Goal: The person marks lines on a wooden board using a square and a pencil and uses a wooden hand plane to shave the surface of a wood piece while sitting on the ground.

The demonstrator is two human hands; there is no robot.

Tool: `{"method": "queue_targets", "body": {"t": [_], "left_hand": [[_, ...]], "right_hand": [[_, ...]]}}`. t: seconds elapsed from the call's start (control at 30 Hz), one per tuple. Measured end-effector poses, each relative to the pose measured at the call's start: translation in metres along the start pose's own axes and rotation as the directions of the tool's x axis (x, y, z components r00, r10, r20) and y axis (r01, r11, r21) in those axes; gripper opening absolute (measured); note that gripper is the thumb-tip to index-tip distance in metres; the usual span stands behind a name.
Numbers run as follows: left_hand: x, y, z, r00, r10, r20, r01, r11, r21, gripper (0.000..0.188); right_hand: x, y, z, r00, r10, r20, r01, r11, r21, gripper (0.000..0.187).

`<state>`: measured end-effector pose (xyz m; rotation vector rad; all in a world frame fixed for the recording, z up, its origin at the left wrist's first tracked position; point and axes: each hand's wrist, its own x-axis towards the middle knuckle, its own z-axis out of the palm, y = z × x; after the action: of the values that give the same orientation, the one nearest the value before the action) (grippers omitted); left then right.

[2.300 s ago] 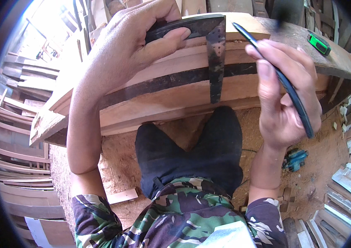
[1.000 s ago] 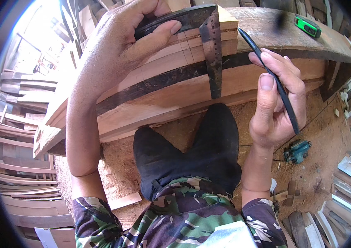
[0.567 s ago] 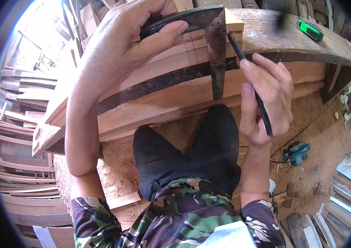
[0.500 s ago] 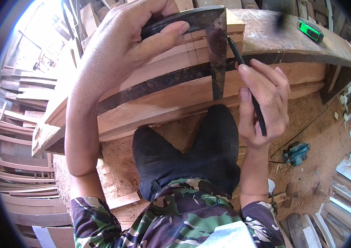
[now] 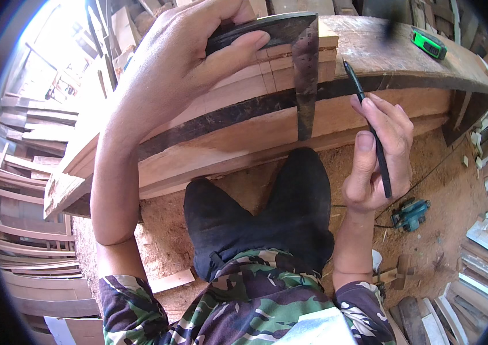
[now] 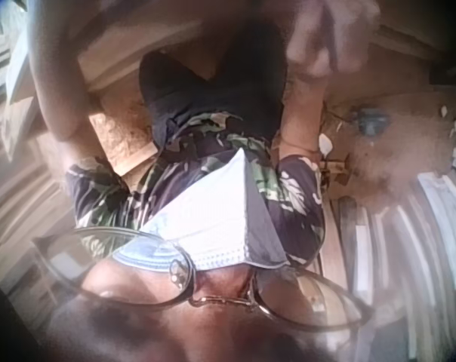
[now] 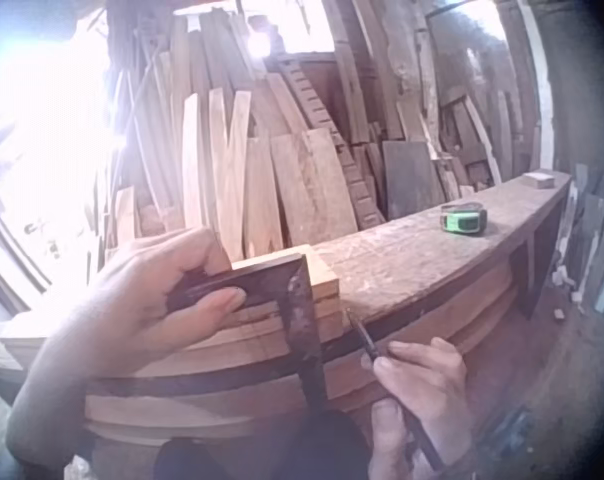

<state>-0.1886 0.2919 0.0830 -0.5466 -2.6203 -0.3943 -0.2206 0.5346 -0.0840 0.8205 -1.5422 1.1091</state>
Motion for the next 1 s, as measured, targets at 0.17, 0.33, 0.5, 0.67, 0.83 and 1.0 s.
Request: {"method": "queue_targets", "body": {"t": [0.17, 0.33, 0.5, 0.67, 0.83, 1.0], "left_hand": [[0.003, -0.002, 0.005, 0.999, 0.045, -0.016, -0.045, 0.999, -0.017, 0.024], [0.004, -0.001, 0.008, 0.999, 0.029, -0.033, -0.029, 1.0, 0.013, 0.023], [0.003, 0.022, 0.003, 0.999, -0.037, -0.016, 0.039, 0.995, 0.095, 0.024], [0.003, 0.013, 0.004, 0.993, -0.117, 0.005, 0.117, 0.993, 0.004, 0.024], [0.0, 0.026, 0.01, 0.995, -0.084, -0.056, 0.09, 0.989, 0.118, 0.024], [0.003, 0.027, 0.003, 0.995, -0.096, -0.016, 0.097, 0.994, 0.059, 0.025]], "right_hand": [[-0.005, 0.002, 0.003, 0.999, 0.033, -0.038, -0.032, 0.999, 0.027, 0.03], [-0.006, 0.003, 0.003, 0.997, 0.049, -0.057, -0.047, 0.998, 0.034, 0.028], [-0.006, 0.002, 0.003, 0.997, 0.058, -0.056, -0.055, 0.998, 0.041, 0.027], [-0.007, 0.002, 0.005, 0.996, 0.07, -0.064, -0.067, 0.997, 0.048, 0.027], [-0.007, 0.003, 0.007, 0.995, 0.074, -0.069, -0.07, 0.995, 0.068, 0.028], [-0.004, 0.004, 0.005, 0.996, 0.061, -0.058, -0.057, 0.997, 0.059, 0.029]]}}
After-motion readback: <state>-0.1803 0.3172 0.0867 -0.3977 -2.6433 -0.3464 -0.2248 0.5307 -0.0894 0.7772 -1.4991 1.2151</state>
